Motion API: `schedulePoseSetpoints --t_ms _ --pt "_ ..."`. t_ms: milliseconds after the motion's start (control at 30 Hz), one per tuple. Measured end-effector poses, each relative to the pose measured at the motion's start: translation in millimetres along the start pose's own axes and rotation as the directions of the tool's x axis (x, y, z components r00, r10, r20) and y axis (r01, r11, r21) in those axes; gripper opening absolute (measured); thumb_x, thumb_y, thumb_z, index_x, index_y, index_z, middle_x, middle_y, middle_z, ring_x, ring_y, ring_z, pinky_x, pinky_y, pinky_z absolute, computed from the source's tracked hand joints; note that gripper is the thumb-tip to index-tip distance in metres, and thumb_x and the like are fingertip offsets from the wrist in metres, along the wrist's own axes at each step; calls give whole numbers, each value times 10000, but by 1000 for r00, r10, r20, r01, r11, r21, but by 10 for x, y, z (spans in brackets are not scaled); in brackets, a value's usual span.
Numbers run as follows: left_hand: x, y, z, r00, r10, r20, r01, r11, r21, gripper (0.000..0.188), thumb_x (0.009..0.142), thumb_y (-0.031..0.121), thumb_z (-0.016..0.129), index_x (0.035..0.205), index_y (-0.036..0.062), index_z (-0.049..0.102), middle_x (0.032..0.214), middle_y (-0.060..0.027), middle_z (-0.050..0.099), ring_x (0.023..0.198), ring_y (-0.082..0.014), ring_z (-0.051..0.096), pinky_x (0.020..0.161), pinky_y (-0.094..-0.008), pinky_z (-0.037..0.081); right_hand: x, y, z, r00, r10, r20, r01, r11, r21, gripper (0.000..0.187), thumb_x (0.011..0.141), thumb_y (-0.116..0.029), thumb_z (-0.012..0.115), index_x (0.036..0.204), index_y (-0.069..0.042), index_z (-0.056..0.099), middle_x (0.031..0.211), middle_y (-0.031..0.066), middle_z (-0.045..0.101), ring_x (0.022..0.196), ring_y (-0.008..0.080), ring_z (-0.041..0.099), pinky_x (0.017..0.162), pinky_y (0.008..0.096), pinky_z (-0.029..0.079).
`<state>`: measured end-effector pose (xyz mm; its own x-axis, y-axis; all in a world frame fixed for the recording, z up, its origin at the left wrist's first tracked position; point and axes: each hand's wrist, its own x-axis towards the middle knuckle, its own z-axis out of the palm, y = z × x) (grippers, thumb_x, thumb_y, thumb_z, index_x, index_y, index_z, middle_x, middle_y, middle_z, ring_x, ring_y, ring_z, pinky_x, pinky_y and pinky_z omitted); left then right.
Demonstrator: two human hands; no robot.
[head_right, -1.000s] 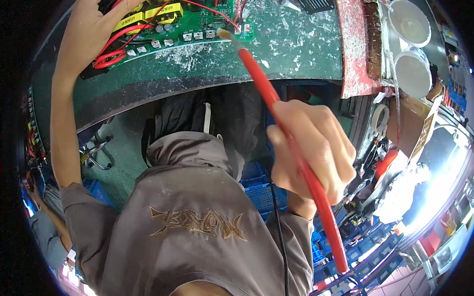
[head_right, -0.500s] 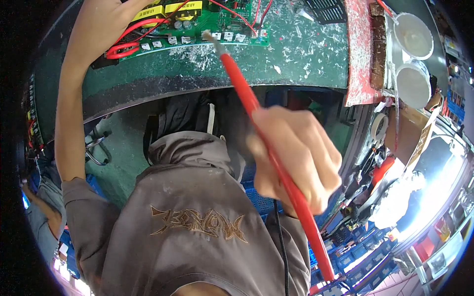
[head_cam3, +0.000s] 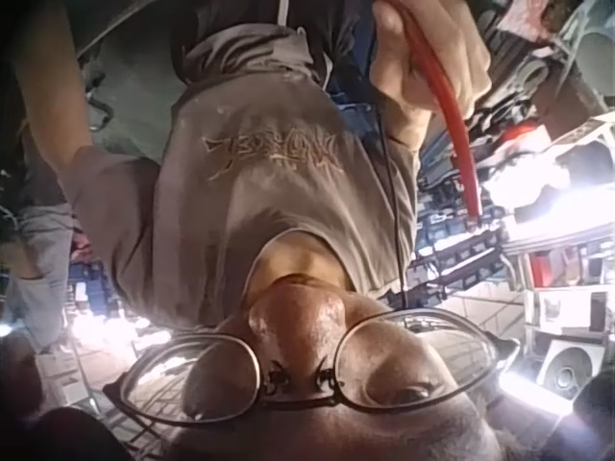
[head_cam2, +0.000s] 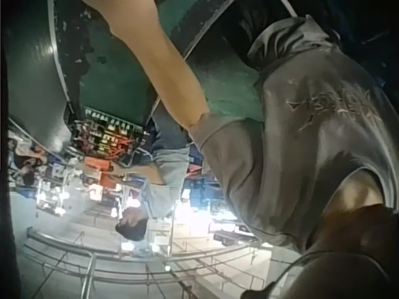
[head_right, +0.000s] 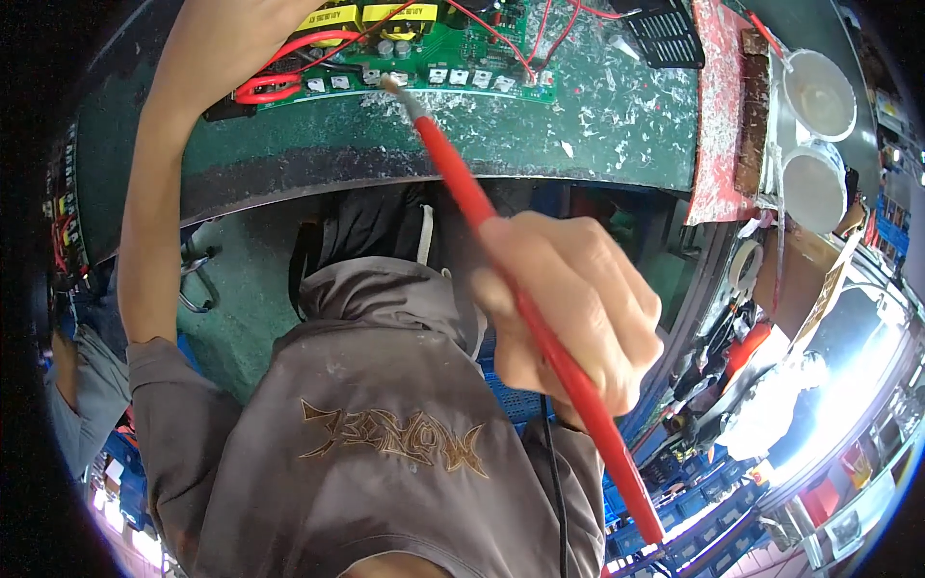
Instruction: Cleaning electronic circuit boards using a brush on a manufacturing production line.
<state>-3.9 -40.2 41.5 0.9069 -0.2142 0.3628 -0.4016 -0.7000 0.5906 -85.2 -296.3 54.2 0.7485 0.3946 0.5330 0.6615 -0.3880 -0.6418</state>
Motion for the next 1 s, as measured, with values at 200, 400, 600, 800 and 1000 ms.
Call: schedulePoseSetpoints --t_ms 200,400,600,800,1000 --pt "6 -66 29 996 45 -76 -49 998 -46 159 812 76 667 779 -48 573 740 -121 594 685 -207 569 664 -331 454 -29 -70 -99 996 47 -76 -50 998 -37 216 654 75 683 861 94 621 673 162 631 545 255 609 489 316 503" --pt "31 99 -63 984 -126 -128 114 989 -99 118 829 62 630 825 -44 580 746 -98 598 719 -154 582 683 -282 451 -16 -60 27 999 -5 -50 3 998 -56 217 737 -28 640 906 102 598 674 169 618 536 236 584 502 302 483" --pt "-58 -27 -58 901 -193 -388 146 978 -147 261 807 87 621 1042 -23 591 936 -110 632 856 -155 598 788 -285 454 -148 -120 -132 978 77 -193 -78 997 1 289 907 -193 534 944 91 570 638 178 564 505 181 504 459 272 390" --pt "-231 -33 -76 623 -780 53 564 402 -721 598 796 118 661 1322 -32 420 1153 -146 578 1035 -188 565 884 -266 443 -456 -12 -398 932 130 -337 -94 988 122 265 953 -148 414 1015 78 538 693 192 557 503 171 442 459 262 362" --pt "-141 -50 -156 630 -748 209 701 431 -568 479 797 24 637 1234 19 443 1002 -76 582 937 -162 557 825 -292 452 -550 83 -511 811 394 -432 -184 873 452 302 1000 -209 393 1094 31 551 706 58 462 589 118 368 516 254 312"
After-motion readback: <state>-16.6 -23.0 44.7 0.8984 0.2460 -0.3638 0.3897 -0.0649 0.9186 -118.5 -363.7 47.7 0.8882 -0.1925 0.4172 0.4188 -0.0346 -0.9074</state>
